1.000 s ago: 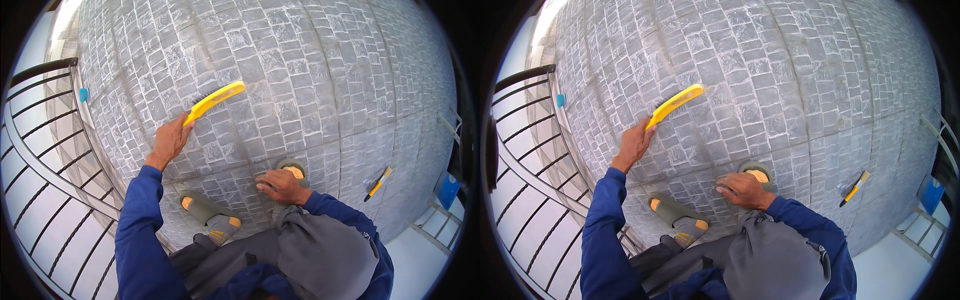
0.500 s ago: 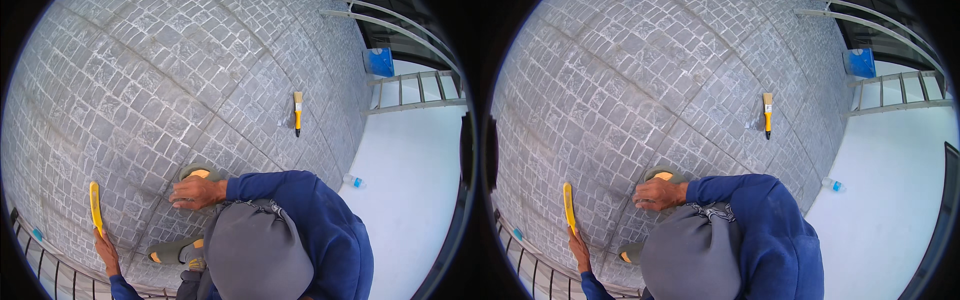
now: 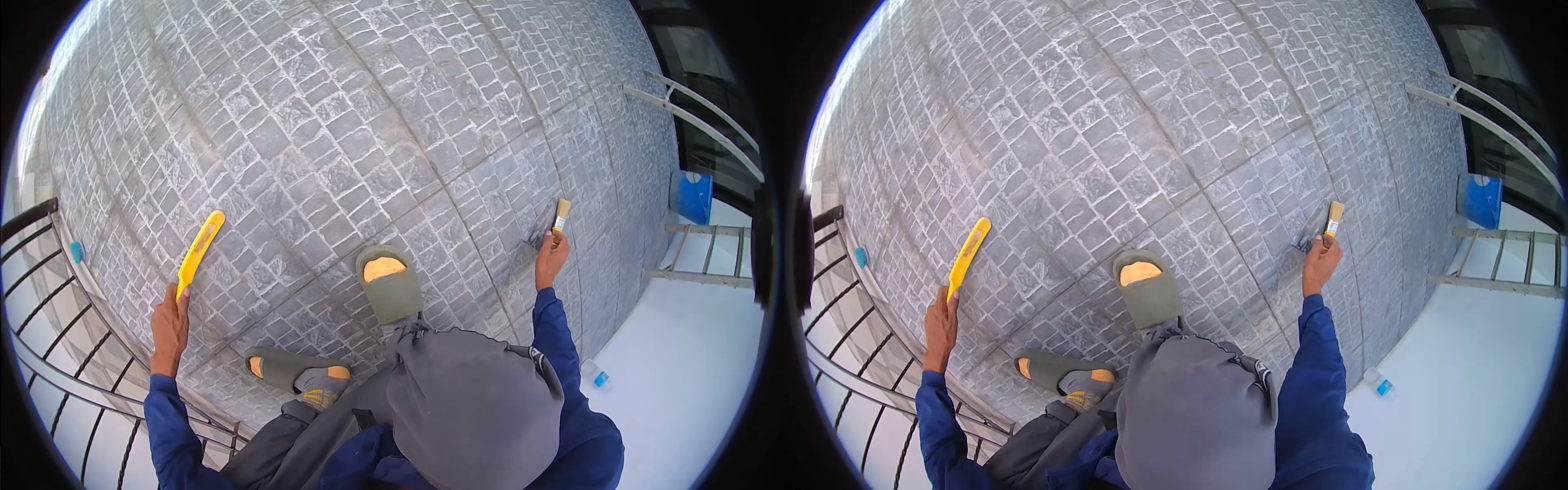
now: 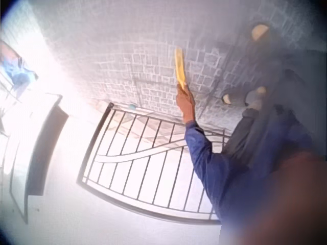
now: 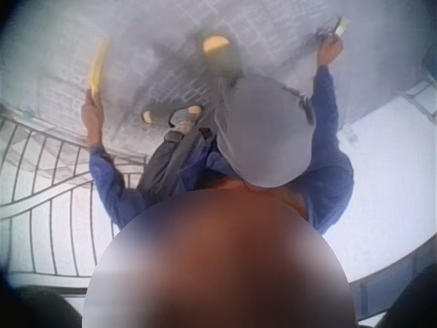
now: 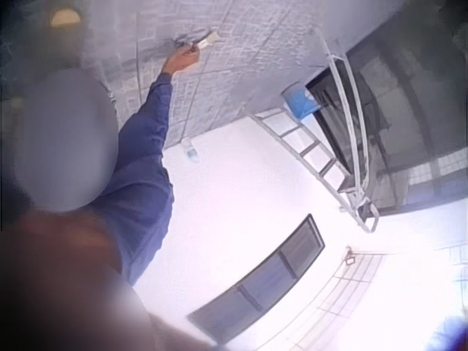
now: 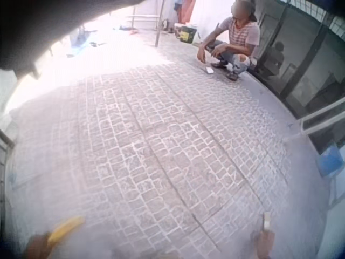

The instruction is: The person applies grout to tiled floor joints using a rubber float, then brushes and wipes the surface with a yellow brush and a small paintbrush. The person also uses a trowel to spread grout in a localized area.

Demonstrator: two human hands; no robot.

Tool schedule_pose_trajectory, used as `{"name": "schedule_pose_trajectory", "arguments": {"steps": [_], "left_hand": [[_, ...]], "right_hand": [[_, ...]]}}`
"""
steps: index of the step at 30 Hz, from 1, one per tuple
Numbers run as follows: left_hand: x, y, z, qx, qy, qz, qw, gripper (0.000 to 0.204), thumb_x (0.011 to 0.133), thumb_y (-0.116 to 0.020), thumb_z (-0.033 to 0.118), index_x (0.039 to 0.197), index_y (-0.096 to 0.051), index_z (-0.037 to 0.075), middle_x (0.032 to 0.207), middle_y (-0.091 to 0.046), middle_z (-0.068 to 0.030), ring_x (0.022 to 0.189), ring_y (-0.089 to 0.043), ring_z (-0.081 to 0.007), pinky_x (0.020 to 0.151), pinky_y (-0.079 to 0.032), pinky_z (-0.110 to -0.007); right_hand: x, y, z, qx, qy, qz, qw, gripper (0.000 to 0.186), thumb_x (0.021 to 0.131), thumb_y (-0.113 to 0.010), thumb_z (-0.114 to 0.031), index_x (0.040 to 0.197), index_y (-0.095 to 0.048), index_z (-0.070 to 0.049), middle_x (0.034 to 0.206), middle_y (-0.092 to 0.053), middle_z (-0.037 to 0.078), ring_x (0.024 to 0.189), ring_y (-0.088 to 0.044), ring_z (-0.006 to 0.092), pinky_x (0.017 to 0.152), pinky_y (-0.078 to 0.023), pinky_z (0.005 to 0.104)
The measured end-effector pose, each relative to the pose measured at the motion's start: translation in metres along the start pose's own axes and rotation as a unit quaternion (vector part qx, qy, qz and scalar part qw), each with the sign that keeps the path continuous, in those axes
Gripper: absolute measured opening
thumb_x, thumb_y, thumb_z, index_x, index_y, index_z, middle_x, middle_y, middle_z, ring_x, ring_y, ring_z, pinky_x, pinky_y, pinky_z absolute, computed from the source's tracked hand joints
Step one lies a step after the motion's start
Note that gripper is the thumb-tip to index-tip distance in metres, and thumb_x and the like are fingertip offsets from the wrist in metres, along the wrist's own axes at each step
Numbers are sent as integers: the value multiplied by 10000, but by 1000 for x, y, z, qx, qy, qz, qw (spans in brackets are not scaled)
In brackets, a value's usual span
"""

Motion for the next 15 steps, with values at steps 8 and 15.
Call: {"name": "schedule_pose_trajectory", "arguments": {"steps": [8, 15], "left_hand": [[-93, 24, -65, 18, 17, 74, 997, 377, 1065, -469, 389, 989, -556, 30, 618, -528, -213, 574, -532, -436, 550, -377, -511], [-82, -26, -98, -82, 71, -27, 994, 467, 1053, -479, 411, 1003, -612, -34, 746, -538, -166, 685, -494, -263, 640, -391, -433]], "right_hand": [[-12, -21, 11, -124, -51, 10, 991, 615, 883, -700, -525, 1214, -654, -8, 1103, -580, 194, 1052, -581, 377, 897, -467, 465], [-49, 47, 67, 6, -183, 40, 982, 608, 936, -635, -529, 1234, -629, 2, 1099, -627, 206, 1024, -617, 333, 897, -479, 443]]}}
Point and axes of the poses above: each hand's wrist, its own x-axis towards the middle knuckle, its own y-axis out of the back of the hand, z = x × y, the point moved 6 cm from there along x, towards the middle knuckle
